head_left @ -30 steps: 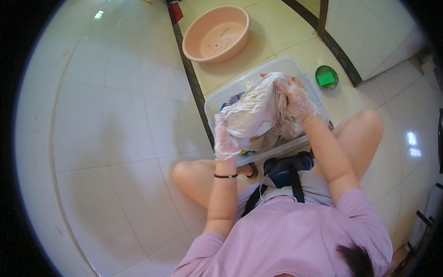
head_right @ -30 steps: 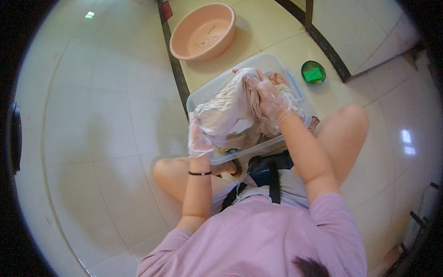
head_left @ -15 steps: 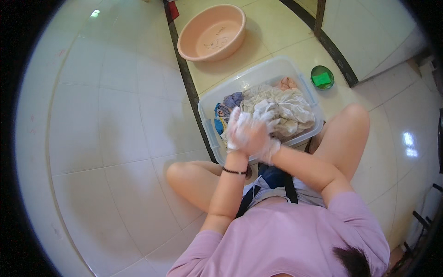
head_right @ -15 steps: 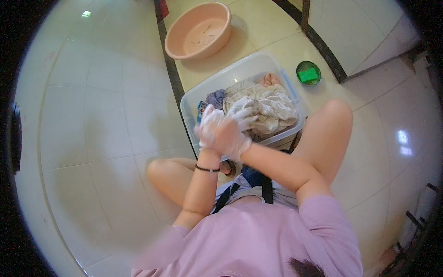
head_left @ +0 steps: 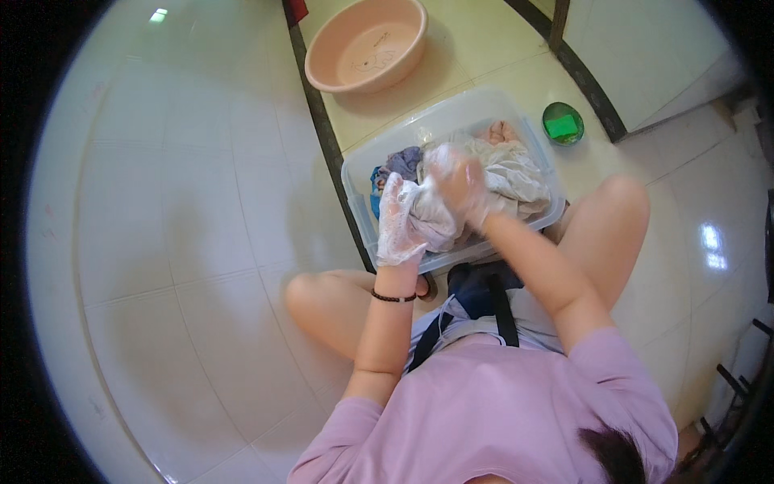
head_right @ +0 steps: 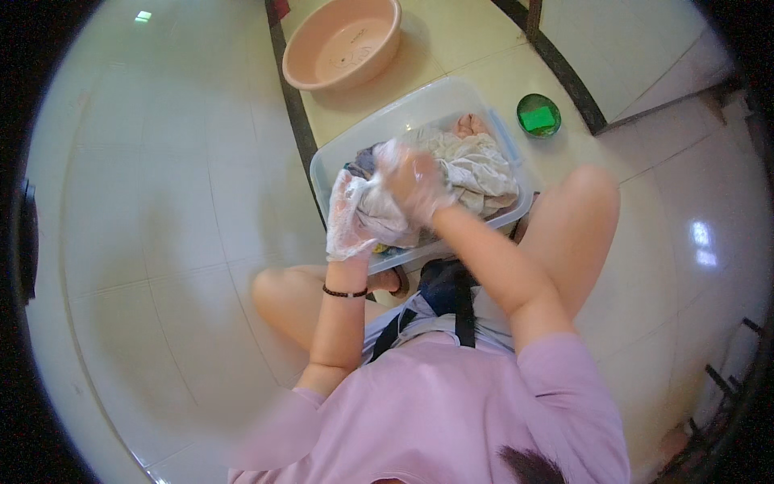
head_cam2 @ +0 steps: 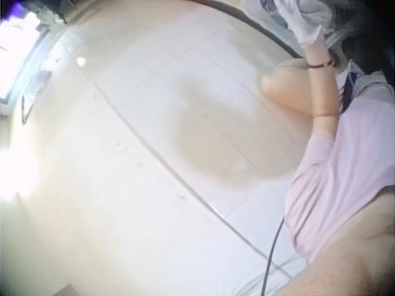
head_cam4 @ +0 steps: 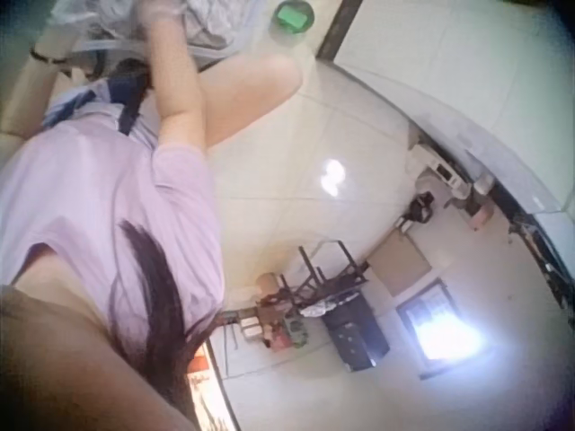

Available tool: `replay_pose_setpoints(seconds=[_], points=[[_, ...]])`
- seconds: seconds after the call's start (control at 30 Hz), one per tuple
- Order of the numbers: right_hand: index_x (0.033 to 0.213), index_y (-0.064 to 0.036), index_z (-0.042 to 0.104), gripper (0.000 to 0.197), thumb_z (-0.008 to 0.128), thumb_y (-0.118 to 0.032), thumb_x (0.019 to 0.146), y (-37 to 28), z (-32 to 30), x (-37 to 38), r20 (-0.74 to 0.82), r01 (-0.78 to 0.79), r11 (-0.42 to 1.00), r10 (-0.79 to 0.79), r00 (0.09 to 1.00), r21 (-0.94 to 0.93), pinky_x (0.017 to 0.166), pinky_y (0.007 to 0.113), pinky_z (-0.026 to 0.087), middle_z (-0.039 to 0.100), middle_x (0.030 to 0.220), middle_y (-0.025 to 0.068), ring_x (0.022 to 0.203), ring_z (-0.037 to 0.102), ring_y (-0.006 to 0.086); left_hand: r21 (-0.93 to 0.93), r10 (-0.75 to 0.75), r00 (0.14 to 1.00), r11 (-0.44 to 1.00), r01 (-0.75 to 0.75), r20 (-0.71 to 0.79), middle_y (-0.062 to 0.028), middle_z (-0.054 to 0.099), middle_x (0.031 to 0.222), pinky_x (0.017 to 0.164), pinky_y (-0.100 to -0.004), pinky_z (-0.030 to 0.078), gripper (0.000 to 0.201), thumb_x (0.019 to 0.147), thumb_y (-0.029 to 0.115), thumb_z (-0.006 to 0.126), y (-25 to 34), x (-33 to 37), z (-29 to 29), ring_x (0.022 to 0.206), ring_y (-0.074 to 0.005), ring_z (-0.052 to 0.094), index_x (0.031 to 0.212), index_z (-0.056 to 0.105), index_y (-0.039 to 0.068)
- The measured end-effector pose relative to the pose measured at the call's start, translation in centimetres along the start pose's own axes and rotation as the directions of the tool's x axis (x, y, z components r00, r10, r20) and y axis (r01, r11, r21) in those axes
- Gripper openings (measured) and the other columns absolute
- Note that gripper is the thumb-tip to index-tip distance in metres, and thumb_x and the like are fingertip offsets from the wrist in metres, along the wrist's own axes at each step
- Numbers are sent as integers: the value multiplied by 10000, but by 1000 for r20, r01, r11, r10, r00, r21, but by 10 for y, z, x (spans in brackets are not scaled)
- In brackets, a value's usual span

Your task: The person sits on the floor and hand-washes a pile of clothes in a clear plastic tub. They repeatedly scrub, squeeze, and rinse the garments, occasionally using a green bar of soap to apply detergent directly to the fabric.

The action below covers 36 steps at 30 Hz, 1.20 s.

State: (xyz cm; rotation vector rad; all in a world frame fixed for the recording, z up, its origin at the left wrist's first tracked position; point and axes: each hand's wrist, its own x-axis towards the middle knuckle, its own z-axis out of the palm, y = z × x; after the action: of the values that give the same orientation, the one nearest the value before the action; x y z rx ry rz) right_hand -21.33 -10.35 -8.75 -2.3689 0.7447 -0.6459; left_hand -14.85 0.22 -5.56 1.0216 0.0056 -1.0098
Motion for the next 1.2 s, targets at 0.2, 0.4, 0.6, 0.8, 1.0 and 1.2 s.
replay_pose_setpoints(seconds=[0.2, 0.4, 0.6, 0.8, 1.0, 1.2], points=[[1128, -40, 538, 519, 558, -437, 794, 32, -6, 16, 353, 6, 862, -214, 911, 507, 906, 426, 385, 479, 1221, 202, 1119, 453, 338, 208, 85, 976, 970, -127, 199, -24, 548, 843, 721, -281, 462, 327, 948, 359, 394, 25, -1, -18, 756, -129, 531, 920, 522, 60], [1178, -55, 534, 563, 661, -369, 728, -18, -21, -4, 213, 168, 943, -234, 949, 287, 962, 403, 347, 513, 1177, 187, 1105, 457, 351, -158, 50, 988, 985, -73, -145, -106, 582, 916, 826, -395, 468, 401, 947, 411, 327, 34, 21, -19, 883, -254, 570, 938, 517, 58], [1034, -42, 615, 370, 649, -298, 768, -33, 5, -26, 159, 101, 736, -275, 948, 669, 834, 378, 435, 613, 943, 142, 928, 569, 302, -91, 94, 966, 989, -119, -240, -112, 551, 972, 764, -364, 495, 258, 950, 243, 322, 18, 45, -53, 885, -234, 558, 968, 479, 40], [815, -48, 589, 171, 588, -216, 782, -61, 4, -52, 72, 258, 773, -364, 929, 580, 736, 408, 446, 593, 862, 176, 835, 564, 356, 26, 246, 969, 969, -247, 35, -99, 536, 926, 702, -310, 507, 128, 930, 129, 377, 11, 50, -72, 827, -188, 549, 962, 451, 30], [878, -41, 614, 238, 636, -246, 758, -50, -46, -26, 539, 176, 771, -570, 620, 613, 710, 385, 452, 596, 782, 150, 776, 581, 324, -402, -21, 995, 914, 59, 97, -81, 593, 838, 761, -350, 489, 146, 873, 182, 556, 21, 52, -64, 788, -213, 570, 924, 533, 47], [931, -55, 643, 332, 704, -252, 671, 4, -37, -2, -67, 251, 889, -244, 967, 383, 772, 344, 456, 634, 808, 130, 796, 602, 294, 287, -57, 989, 958, 15, 139, -33, 566, 805, 652, -271, 463, 235, 923, 279, 458, 18, 17, -8, 718, -114, 527, 949, 570, 74]])
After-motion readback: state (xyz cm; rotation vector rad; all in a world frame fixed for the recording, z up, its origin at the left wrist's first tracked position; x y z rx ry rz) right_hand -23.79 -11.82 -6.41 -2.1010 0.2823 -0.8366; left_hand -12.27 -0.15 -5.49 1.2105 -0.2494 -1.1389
